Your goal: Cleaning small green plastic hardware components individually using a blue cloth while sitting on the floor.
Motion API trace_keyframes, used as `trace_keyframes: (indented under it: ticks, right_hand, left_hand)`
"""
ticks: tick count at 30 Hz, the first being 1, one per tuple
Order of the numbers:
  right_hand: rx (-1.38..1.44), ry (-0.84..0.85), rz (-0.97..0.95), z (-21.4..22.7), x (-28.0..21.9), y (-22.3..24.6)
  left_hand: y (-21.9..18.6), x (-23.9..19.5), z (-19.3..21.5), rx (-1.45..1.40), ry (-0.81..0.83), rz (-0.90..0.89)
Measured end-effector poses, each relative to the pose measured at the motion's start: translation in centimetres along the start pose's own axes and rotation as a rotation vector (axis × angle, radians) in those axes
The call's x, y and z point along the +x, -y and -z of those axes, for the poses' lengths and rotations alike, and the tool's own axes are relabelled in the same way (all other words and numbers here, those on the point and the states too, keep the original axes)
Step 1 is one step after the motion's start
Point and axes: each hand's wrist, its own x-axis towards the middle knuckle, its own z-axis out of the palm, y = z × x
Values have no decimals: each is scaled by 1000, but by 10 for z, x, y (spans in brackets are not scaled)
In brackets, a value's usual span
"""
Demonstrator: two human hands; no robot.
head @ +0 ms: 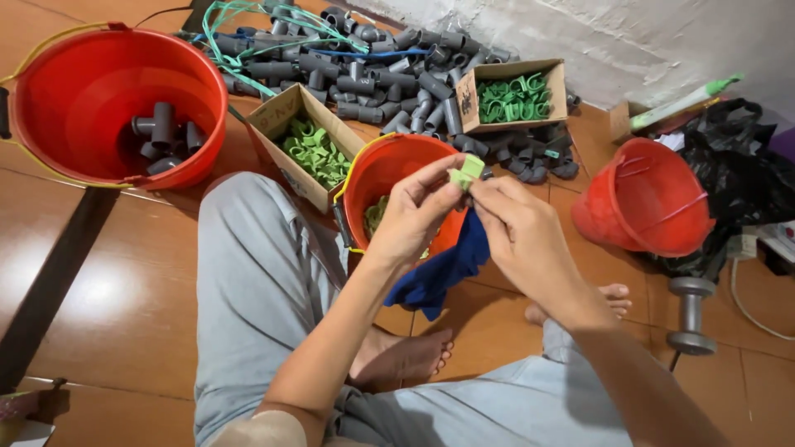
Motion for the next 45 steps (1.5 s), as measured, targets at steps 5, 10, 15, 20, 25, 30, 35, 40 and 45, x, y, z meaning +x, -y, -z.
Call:
trace_keyframes:
  ticks: [5,10,15,20,25,30,35,40,45]
  right_hand:
    - [82,-57,-99,6,1,3]
    - [171,-142,-235,15,5,5]
    - [170,-108,-288,9,4,5]
    - [118,-90,-230,4,-3,-14]
    - [113,23,-152,3,-6,-18]
    - [302,30,-326,1,-12,-7]
    - [736,-14,-705,7,-10,-4]
    - [688,-14,-616,0,-18,-23]
    - [22,-92,-55,-11,-22,-17]
  left_hand:
    - [-4,0,-3,102,15,28]
    - [-1,-1,-7,171,21,63]
    - [0,-5,-15,178,-33,94]
    - [1,-8,-15,163,-59,100]
    - [-5,-10,-17,157,-92,81]
    - [-2,-10,-19,296,-52,-104]
    - [-15,-5,-14,534,50,-309]
    - [-22,-7,-18,555,87,-355]
    - [-23,-11,-22,269,59,-146]
